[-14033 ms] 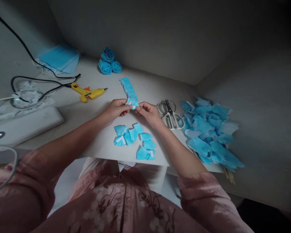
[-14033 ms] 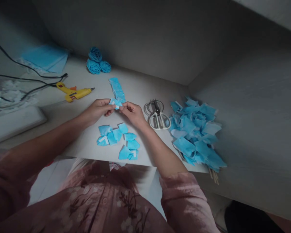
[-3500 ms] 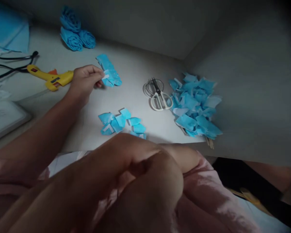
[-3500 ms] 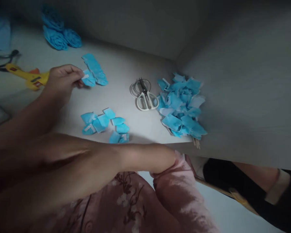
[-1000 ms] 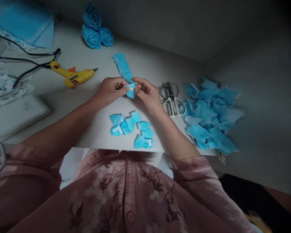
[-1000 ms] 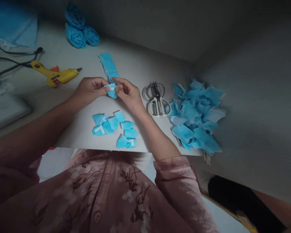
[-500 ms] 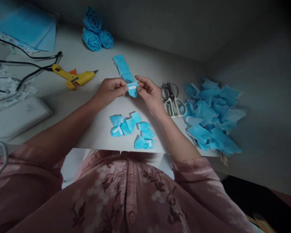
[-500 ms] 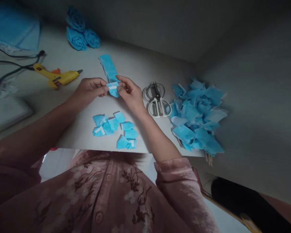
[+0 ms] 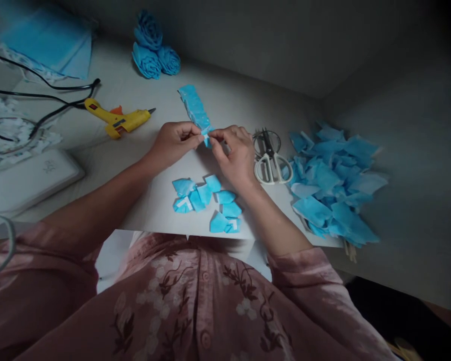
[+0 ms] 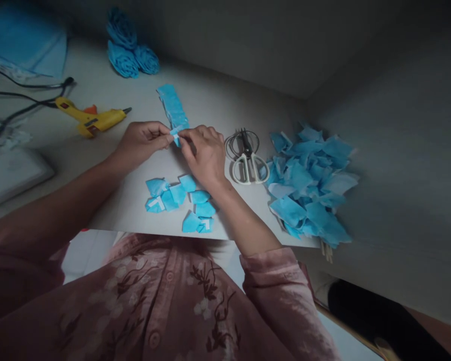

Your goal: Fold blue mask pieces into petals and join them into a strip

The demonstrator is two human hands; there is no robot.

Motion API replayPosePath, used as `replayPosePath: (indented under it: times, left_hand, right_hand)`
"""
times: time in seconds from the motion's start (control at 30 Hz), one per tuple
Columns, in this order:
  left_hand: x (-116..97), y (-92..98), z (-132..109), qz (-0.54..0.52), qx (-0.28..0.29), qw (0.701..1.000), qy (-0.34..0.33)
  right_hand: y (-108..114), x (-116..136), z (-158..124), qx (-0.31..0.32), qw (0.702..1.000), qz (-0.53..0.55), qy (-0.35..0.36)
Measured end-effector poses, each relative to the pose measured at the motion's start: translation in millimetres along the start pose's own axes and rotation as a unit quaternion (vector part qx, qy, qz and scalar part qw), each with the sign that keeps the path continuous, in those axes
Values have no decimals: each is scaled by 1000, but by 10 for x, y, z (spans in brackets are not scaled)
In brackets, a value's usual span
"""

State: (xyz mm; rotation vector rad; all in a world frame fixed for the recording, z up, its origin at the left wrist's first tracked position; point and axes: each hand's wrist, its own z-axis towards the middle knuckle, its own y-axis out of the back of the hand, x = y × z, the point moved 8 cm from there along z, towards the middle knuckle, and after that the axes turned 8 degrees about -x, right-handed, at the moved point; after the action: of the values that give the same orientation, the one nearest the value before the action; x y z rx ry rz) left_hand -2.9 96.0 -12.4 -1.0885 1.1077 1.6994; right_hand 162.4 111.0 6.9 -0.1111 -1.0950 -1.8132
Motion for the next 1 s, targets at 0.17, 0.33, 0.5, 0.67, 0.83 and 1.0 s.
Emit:
replayPosePath:
  times: [0.17, 0.33, 0.5, 0.67, 0.83, 1.0]
  left_hand:
    - [-32, 12, -24, 48, -14, 998, -28]
    - [-91, -9, -48, 63, -16, 997, -51]
    - [-123, -28, -48, 66, -10, 996, -53]
    - [-139, -28, -33, 79, -5, 996, -30]
    - [-159, -23, -33, 77, -7, 997, -17]
    - [-143, -23, -29, 66, -10, 997, -27]
  right_hand:
    - [-58, 2, -16, 11, 1000, -1, 7]
    - [-62, -3, -16, 8, 1000, 8, 0]
    - [-90, -53, -2, 14, 999, 31, -21]
    - [-111, -101, 16, 9, 992, 120, -49]
    - [-106, -125, 18, 12, 984, 164, -74]
    - [-85, -94, 26, 11, 985, 162, -65]
